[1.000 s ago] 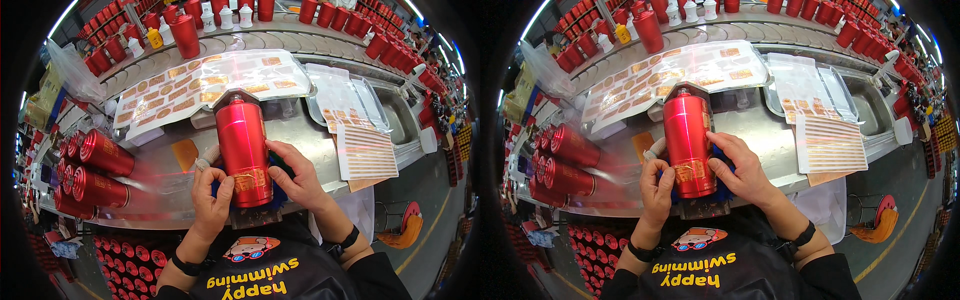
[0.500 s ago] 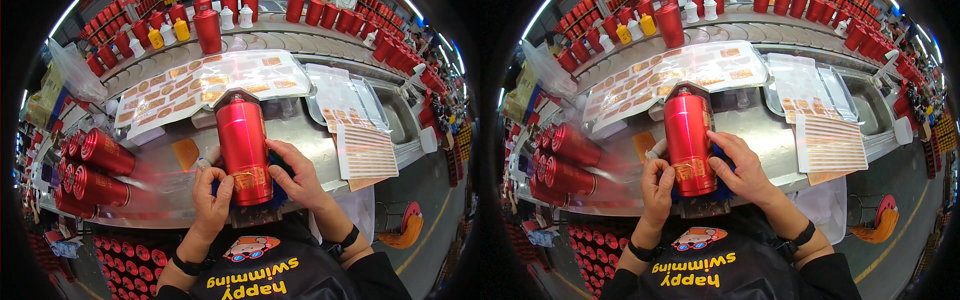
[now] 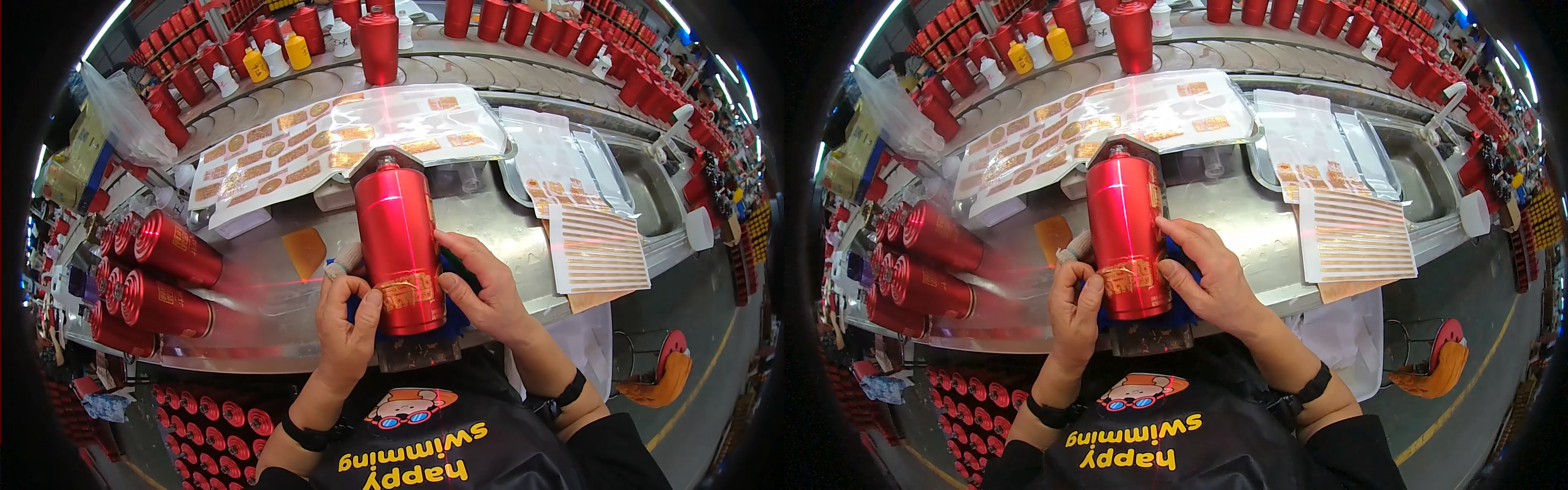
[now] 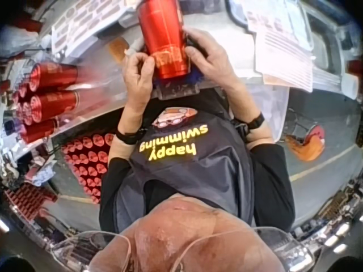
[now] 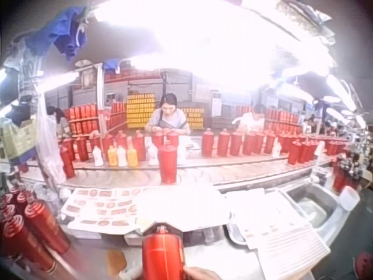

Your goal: Applying gold-colored adhesive labels to red cylindrical canisters on a factory assembly line.

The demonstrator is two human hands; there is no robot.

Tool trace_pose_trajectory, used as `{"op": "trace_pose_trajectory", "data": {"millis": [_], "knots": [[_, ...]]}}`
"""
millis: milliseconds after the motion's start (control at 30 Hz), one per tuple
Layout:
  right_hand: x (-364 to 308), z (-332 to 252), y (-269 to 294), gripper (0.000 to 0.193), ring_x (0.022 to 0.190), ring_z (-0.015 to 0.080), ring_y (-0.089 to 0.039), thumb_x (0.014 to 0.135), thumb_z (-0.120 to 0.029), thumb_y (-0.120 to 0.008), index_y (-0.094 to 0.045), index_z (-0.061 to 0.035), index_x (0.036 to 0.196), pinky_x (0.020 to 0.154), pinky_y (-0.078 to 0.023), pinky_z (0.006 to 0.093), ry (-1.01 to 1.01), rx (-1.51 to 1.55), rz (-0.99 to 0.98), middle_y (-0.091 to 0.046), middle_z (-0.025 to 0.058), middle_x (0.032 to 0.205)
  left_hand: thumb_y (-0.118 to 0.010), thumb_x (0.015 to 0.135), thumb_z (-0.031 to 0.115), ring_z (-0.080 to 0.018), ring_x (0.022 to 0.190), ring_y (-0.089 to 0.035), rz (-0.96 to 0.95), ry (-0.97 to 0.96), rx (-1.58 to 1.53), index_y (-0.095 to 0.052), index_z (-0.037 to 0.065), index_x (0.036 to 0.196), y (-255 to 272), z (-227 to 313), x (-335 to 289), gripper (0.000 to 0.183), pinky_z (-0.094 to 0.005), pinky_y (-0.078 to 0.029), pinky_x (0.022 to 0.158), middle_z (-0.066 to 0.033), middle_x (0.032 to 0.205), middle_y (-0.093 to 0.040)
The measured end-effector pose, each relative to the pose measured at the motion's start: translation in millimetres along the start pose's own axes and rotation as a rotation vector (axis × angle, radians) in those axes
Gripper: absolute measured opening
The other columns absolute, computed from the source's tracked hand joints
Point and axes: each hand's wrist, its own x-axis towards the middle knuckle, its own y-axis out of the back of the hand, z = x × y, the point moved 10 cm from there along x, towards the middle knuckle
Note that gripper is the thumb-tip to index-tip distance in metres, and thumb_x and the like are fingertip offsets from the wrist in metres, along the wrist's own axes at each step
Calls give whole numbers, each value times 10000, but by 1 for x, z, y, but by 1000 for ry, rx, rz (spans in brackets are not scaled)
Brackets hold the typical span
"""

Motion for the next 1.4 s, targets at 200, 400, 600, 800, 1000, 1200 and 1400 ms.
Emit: {"op": "trace_pose_trajectory", "data": {"millis": [200,400,600,800,1000,1200,1400], "knots": [[0,1,0,500,1248,346,-570,956,-164,-672,-541,-43,1423,1053,-457,403,-8,15,-4,-589,215,1340,-633,975,166,-221,868,-526,4,21,-10,-558,26,853,0,-5,0,200,-325,-429,804,-112,932,-544],[1,2,0,507,1251,346,-567,949,-154,-679,-542,-46,1425,1053,-457,401,-4,12,-8,-595,213,1332,-635,977,176,-213,855,-517,8,47,-18,-564,28,848,1,-8,2,210,-320,-419,788,-105,931,-542],[2,3,0,509,1249,351,-567,944,-153,-683,-547,-48,1423,1052,-458,404,-9,16,-11,-597,216,1329,-633,977,181,-259,973,-553,-3,36,19,-564,29,839,1,-7,5,217,-355,-421,906,-186,1130,-607],[3,4,1,512,1247,352,-568,940,-145,-682,-545,-49,1424,1050,-459,404,-16,18,-11,-595,219,1329,-629,976,186,-333,1206,-554,-14,47,25,-567,27,838,0,-5,8,219,-411,-368,1068,-285,1385,-557],[4,6,0,516,1257,353,-560,951,-149,-669,-527,-36,1434,1063,-447,408,-30,27,-24,-588,221,1347,-623,975,183,-368,1271,-526,-27,49,13,-576,27,858,1,-4,9,201,-441,-327,1121,-306,1425,-525],[4,6,0,522,1267,352,-553,971,-190,-656,-508,-19,1442,1070,-440,412,-49,19,-31,-581,221,1363,-652,947,171,-393,1330,-491,-20,-86,23,-582,28,867,0,16,15,178,-456,-314,1136,-308,1443,-508],[5,2,-1,534,1272,353,-550,978,-221,-655,-502,-11,1445,1074,-437,414,-43,16,-33,-579,224,1367,-687,900,130,-417,1330,-492,-28,-177,87,-591,22,852,0,35,19,152,-467,-319,1135,-319,1439,-507]]}}
